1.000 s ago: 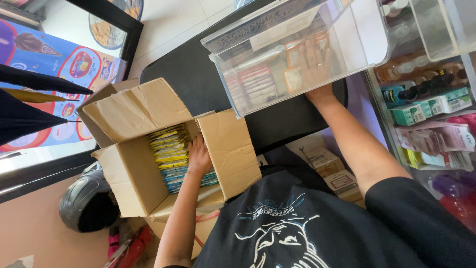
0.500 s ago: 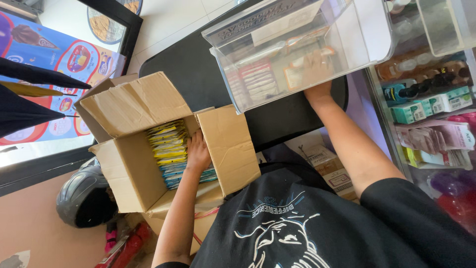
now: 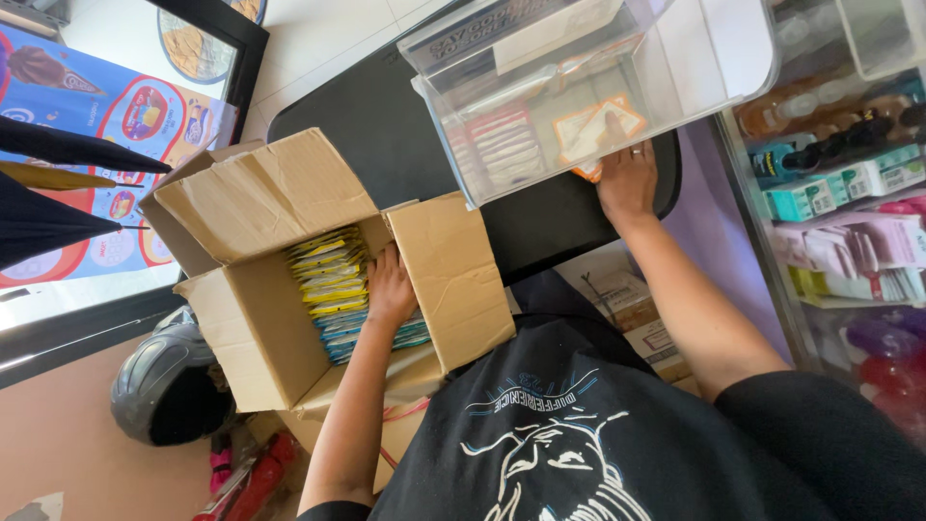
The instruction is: The person takes packets from a clear display dispenser and arranges them into a cardboard box by hand.
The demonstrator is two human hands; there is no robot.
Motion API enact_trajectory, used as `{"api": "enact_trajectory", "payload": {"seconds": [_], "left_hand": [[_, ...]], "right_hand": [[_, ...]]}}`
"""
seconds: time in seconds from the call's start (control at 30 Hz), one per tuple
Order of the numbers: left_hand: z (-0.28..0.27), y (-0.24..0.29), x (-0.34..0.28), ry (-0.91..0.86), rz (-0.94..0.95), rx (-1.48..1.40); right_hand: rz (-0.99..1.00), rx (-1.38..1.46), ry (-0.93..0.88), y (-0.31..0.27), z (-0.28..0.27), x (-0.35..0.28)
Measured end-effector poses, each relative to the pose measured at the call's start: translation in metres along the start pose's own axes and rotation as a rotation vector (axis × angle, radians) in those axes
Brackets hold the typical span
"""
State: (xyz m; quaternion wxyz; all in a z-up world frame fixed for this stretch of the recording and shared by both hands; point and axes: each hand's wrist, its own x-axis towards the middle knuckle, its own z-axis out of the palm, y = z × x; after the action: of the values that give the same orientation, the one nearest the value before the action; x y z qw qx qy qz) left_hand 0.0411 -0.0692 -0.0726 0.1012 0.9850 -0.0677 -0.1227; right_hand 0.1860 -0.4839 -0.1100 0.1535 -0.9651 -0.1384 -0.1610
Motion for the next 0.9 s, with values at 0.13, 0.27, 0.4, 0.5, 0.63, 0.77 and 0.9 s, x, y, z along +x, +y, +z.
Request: {"api": "enact_trajectory", "payload": {"seconds": [0.13, 0.27, 0.4, 0.5, 0.63, 0.77, 0.9], "left_hand": [[0.003, -0.004, -0.001, 0.023, 0.005, -0.002], [0.01, -0.005, -0.001, 0.034, -0.023, 0.003], [0.015, -0.007, -0.001, 0.031, -0.03, -0.004], [0.013, -0.011, -0.001, 0.035, -0.01, -0.012], [0.005, -0.016, 0.004, -0.049, -0.009, -0.062], [-0.004, -0.024, 0.003, -0.047, 0.027, -0.145], [-0.006, -0.037, -0.001, -0.028, 0.176, -0.076]], "right_hand": [[0.023, -0.044, -0.053, -0.008, -0.004, -0.032], [0.073, -0.06, 0.018, -0.037, -0.027, -0.06], [0.324, 0.005, -0.074, -0.084, -0.06, -0.075], [0.426, -0.008, -0.031, -0.132, -0.1, -0.069], [0.441, 0.117, 0.168, -0.197, -0.172, -0.031], [0.287, 0.556, 0.275, -0.275, -0.218, 0.011], [-0.077, 0.427, 0.119, -0.34, -0.174, 0.044]]}}
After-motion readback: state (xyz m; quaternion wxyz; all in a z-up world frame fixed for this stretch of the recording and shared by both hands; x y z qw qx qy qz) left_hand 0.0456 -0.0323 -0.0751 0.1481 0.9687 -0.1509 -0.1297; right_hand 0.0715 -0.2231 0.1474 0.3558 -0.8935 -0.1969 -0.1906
